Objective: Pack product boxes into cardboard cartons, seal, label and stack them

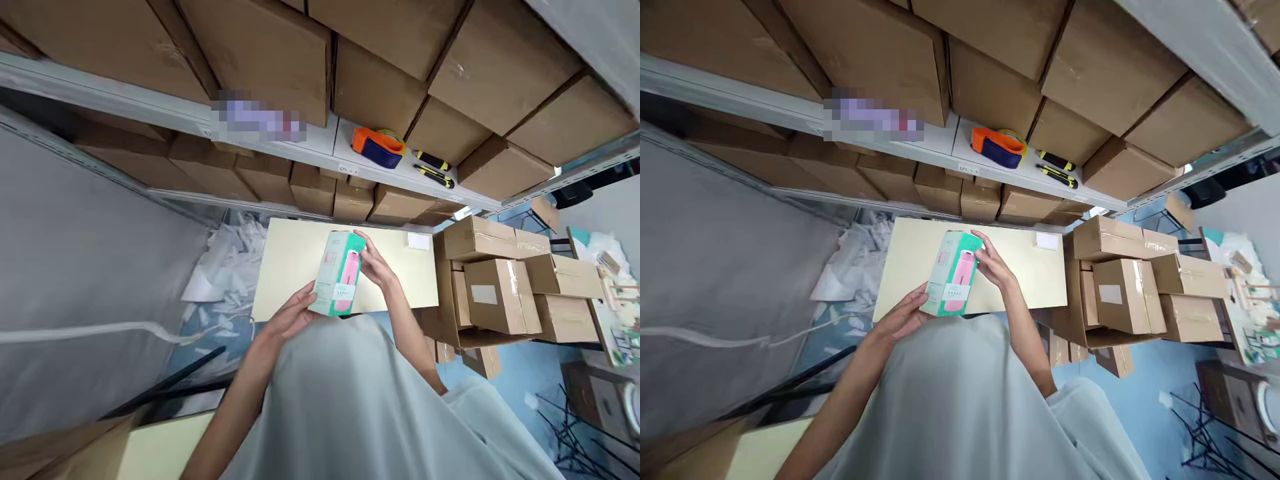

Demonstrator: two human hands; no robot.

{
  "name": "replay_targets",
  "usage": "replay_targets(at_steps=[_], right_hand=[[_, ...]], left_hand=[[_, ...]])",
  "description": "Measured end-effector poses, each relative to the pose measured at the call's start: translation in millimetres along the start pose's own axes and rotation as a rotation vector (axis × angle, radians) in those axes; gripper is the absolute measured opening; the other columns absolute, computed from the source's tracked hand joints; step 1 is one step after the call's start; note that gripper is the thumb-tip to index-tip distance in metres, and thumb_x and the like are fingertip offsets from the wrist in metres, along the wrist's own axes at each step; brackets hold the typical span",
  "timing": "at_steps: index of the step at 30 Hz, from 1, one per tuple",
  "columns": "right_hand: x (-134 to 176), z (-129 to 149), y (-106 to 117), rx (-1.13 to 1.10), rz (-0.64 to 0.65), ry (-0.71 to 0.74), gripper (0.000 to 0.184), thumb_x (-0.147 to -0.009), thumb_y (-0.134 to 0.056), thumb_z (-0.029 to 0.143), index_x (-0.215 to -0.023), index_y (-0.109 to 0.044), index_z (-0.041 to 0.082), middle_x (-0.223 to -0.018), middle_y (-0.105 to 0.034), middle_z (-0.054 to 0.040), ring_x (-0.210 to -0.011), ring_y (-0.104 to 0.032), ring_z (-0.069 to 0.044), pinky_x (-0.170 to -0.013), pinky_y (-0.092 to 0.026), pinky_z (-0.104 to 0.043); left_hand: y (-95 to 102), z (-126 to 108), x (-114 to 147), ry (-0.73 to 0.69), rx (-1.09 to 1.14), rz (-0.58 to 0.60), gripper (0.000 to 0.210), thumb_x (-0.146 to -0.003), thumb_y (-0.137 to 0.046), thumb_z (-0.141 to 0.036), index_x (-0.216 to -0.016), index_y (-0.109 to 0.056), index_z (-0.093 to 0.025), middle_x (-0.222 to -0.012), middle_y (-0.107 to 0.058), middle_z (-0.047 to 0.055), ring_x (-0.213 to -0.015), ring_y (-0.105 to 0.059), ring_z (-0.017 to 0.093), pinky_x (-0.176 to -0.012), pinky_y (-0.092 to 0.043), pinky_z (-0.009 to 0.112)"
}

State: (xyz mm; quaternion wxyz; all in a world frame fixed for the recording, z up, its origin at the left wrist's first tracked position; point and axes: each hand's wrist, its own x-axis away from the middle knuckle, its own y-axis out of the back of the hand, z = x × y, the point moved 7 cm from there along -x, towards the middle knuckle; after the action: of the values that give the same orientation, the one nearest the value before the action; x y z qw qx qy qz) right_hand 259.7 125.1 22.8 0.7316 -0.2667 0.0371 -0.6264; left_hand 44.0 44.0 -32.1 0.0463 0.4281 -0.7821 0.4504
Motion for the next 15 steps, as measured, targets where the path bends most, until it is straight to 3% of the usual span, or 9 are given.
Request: replay_targets(at_steps=[6, 10, 13, 15], right_hand=[[7.8, -1.3, 3.4, 0.066, 0.007, -0.008, 0.09, -0.068, -0.104, 0.064, -0.144, -0.067, 0.034, -0.133, -0.076, -0.004, -0.113, -0.073, -0.027, -0.094, -0.061, -0.035], [10.3, 5.4, 10.5, 0.139, -0.026, 0.041, 0.086, -0.064, -0.107, 0.059, -0.136, -0.069, 0.031, -0.126, -0.075, -0.0034, -0.11, -0.071, -0.026, -0.093, -0.06, -0.034], [8.4, 7.4, 16.7, 0.212, -0.119, 0.1, 0.078, -0.067, -0.106, 0.056, -0.131, -0.07, 0.03, -0.123, -0.073, -0.0027, -0.108, -0.069, -0.024, -0.094, -0.06, -0.034], [5.6, 6.0, 19.8, 0.248, -0.187, 0.131, 0.075, -0.068, -0.105, 0.057, -0.129, -0.07, 0.03, -0.124, -0.073, -0.0027, -0.106, -0.069, -0.023, -0.093, -0.061, -0.034]], left_hand=[[-7.4, 5.9, 1.9, 0.025, -0.084, -0.013, 0.092, -0.081, -0.1, -0.056, -0.162, -0.067, -0.026, -0.139, -0.083, 0.016, -0.127, -0.08, 0.037, -0.101, -0.067, 0.039], [-14.3, -1.2, 2.6, -0.048, -0.242, -0.046, 0.086, -0.083, -0.097, -0.06, -0.159, -0.069, -0.03, -0.161, -0.072, 0.015, -0.152, -0.065, 0.042, -0.117, -0.061, 0.045], [-10.1, -6.1, -2.6, -0.11, -0.402, -0.166, 0.105, -0.076, -0.101, -0.061, -0.168, -0.058, -0.033, -0.176, -0.057, 0.015, -0.169, -0.045, 0.042, -0.128, -0.053, 0.048], [-3.8, -5.6, -7.7, -0.11, -0.467, -0.271, 0.121, -0.07, -0.104, -0.062, -0.174, -0.048, -0.032, -0.174, -0.056, 0.018, -0.17, -0.045, 0.043, -0.127, -0.054, 0.052]])
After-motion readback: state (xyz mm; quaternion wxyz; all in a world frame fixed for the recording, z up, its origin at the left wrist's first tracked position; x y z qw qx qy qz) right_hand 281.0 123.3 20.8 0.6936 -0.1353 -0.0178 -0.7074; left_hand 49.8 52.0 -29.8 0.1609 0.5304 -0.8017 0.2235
